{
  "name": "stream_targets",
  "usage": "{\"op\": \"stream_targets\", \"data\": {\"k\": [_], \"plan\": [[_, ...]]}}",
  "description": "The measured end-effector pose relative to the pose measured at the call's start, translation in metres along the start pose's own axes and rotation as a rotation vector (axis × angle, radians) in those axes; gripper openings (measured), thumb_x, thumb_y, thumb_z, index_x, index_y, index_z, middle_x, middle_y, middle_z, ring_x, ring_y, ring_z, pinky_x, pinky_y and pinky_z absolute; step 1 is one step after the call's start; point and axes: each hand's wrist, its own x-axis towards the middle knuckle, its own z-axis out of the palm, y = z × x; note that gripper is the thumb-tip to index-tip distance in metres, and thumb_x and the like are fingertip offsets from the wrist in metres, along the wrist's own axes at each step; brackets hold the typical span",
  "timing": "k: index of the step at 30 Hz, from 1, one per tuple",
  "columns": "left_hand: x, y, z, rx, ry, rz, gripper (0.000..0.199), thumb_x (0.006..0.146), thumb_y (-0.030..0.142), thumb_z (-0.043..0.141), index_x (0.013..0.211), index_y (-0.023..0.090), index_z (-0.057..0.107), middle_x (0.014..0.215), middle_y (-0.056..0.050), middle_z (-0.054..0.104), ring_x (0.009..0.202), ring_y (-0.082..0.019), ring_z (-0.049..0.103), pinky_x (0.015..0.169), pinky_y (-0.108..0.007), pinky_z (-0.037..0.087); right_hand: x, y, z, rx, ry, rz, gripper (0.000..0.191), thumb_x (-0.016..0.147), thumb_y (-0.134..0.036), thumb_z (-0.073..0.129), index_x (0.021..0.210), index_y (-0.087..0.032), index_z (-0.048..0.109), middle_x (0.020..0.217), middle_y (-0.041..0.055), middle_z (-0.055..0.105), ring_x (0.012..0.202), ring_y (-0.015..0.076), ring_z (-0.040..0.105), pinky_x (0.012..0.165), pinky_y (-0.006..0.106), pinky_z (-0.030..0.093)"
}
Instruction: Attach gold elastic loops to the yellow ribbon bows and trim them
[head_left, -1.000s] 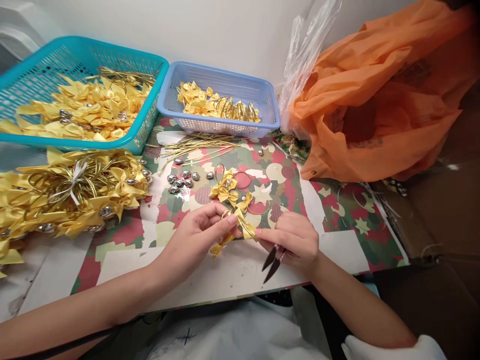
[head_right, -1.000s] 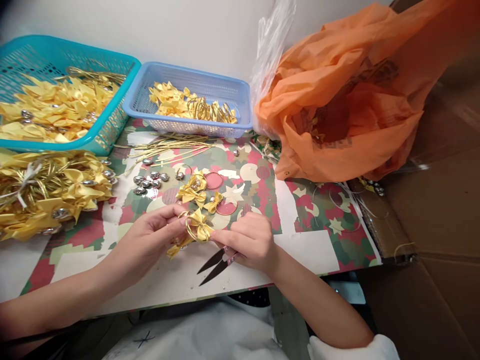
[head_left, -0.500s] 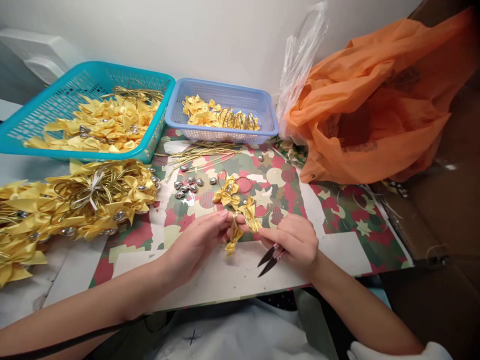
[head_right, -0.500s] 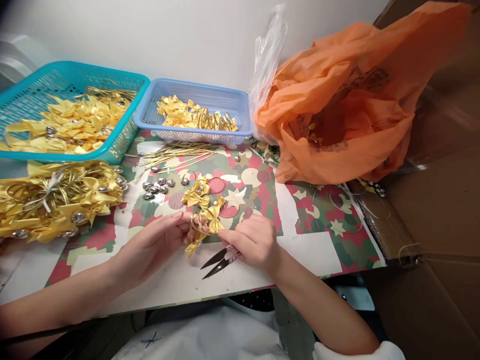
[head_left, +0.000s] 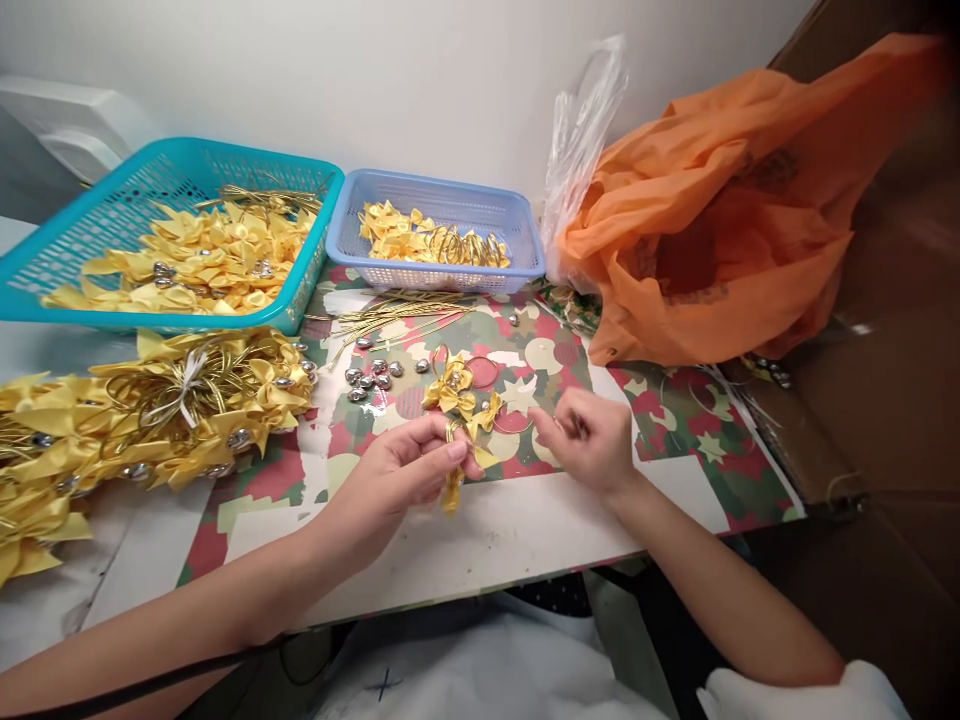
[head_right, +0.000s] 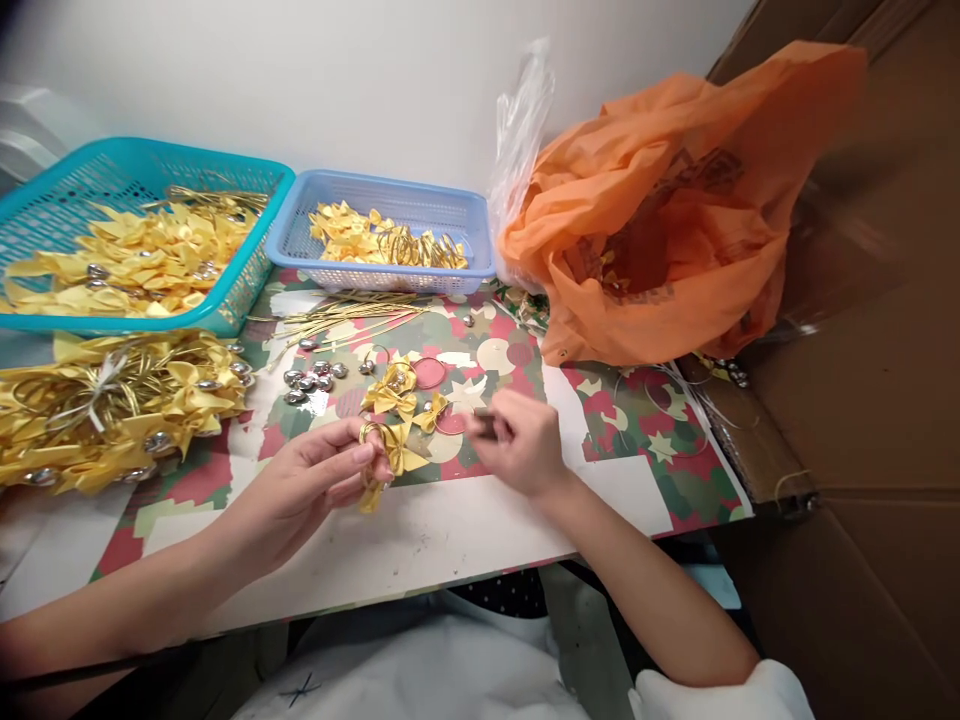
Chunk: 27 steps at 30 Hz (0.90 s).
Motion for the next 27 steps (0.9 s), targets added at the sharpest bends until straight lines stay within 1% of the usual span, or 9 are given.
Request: {"op": "stream_targets", "data": {"k": [3,6,9,12,15,18,20,24,27], "plan": [[-0.001,0.004,0.001,-0.081,-0.085,-0.105,0.029,0.077,0.040,0.078,0.083,0.017,0.061,0.071,0.000,0.070,0.034,0.002,0.030,0.039,-0.017,0.018,0.012,0.002,-0.001,0.099,-0.146,0.400,0.045,0.075,-0.035,0.073,0.054,-0.022,0.035,0.049,-0.0062,0.042,0.046,0.0084,0.040,0.044,0.022,0.033],[-0.003,0.005,0.003,-0.169,-0.160,-0.192,0.029,0.080,0.035,0.077,0.098,0.019,0.061,0.081,0.001,0.069,0.029,0.002,0.038,0.033,-0.015,0.021,0.022,-0.004,-0.001,0.427,-0.208,0.589,0.051,0.072,-0.039,0.074,0.058,-0.023,0.027,0.062,-0.0013,0.059,0.046,0.0086,0.048,0.043,0.023,0.039],[-0.004,0.004,0.003,-0.231,-0.198,-0.203,0.041,0.081,0.033,0.076,0.116,0.024,0.058,0.086,0.002,0.067,0.032,-0.001,0.046,0.030,-0.014,0.032,0.033,-0.012,-0.005,0.659,-0.194,0.621,0.056,0.070,-0.039,0.076,0.060,-0.023,0.023,0.071,0.0006,0.064,0.045,0.0079,0.052,0.038,0.021,0.038],[-0.005,0.001,0.003,-0.234,-0.222,-0.190,0.053,0.082,0.033,0.074,0.130,0.027,0.052,0.088,0.003,0.065,0.036,-0.003,0.050,0.032,-0.016,0.043,0.041,-0.020,-0.010,0.774,-0.192,0.607,0.056,0.070,-0.034,0.078,0.058,-0.022,0.024,0.063,-0.0035,0.058,0.040,0.0061,0.050,0.035,0.019,0.036],[-0.005,-0.004,0.003,-0.190,-0.234,-0.172,0.057,0.085,0.034,0.072,0.135,0.028,0.047,0.094,0.000,0.065,0.042,-0.005,0.056,0.038,-0.018,0.050,0.045,-0.028,-0.012,0.903,-0.193,0.604,0.057,0.068,-0.034,0.080,0.056,-0.022,0.025,0.057,-0.0056,0.055,0.037,0.0058,0.049,0.034,0.018,0.036],[-0.003,-0.010,0.005,-0.127,-0.237,-0.139,0.050,0.087,0.036,0.070,0.131,0.026,0.050,0.102,-0.004,0.066,0.050,-0.007,0.062,0.045,-0.021,0.054,0.045,-0.035,-0.012,1.041,-0.223,0.604,0.055,0.070,-0.031,0.080,0.055,-0.021,0.027,0.055,-0.0060,0.056,0.037,0.0054,0.050,0.035,0.017,0.039],[-0.002,-0.012,0.006,-0.092,-0.229,-0.114,0.043,0.088,0.037,0.069,0.126,0.024,0.053,0.101,-0.004,0.066,0.054,-0.009,0.064,0.048,-0.021,0.055,0.043,-0.040,-0.011,1.127,-0.268,0.604,0.053,0.073,-0.027,0.078,0.055,-0.021,0.028,0.055,-0.0064,0.056,0.036,0.0046,0.051,0.036,0.016,0.041],[0.000,-0.013,0.008,-0.030,-0.201,-0.083,0.032,0.086,0.039,0.070,0.109,0.019,0.060,0.084,0.000,0.064,0.055,-0.010,0.064,0.048,-0.021,0.053,0.041,-0.048,-0.007,1.243,-0.361,0.602,0.054,0.075,-0.025,0.078,0.056,-0.020,0.028,0.056,-0.0071,0.057,0.037,0.0045,0.053,0.038,0.016,0.044],[0.001,-0.012,0.008,-0.014,-0.180,-0.105,0.029,0.084,0.042,0.072,0.094,0.017,0.061,0.067,0.004,0.060,0.050,-0.009,0.060,0.047,-0.019,0.050,0.040,-0.049,-0.002,1.279,-0.398,0.620,0.055,0.075,-0.025,0.079,0.056,-0.020,0.028,0.056,-0.0071,0.057,0.037,0.0049,0.054,0.036,0.016,0.044]]}}
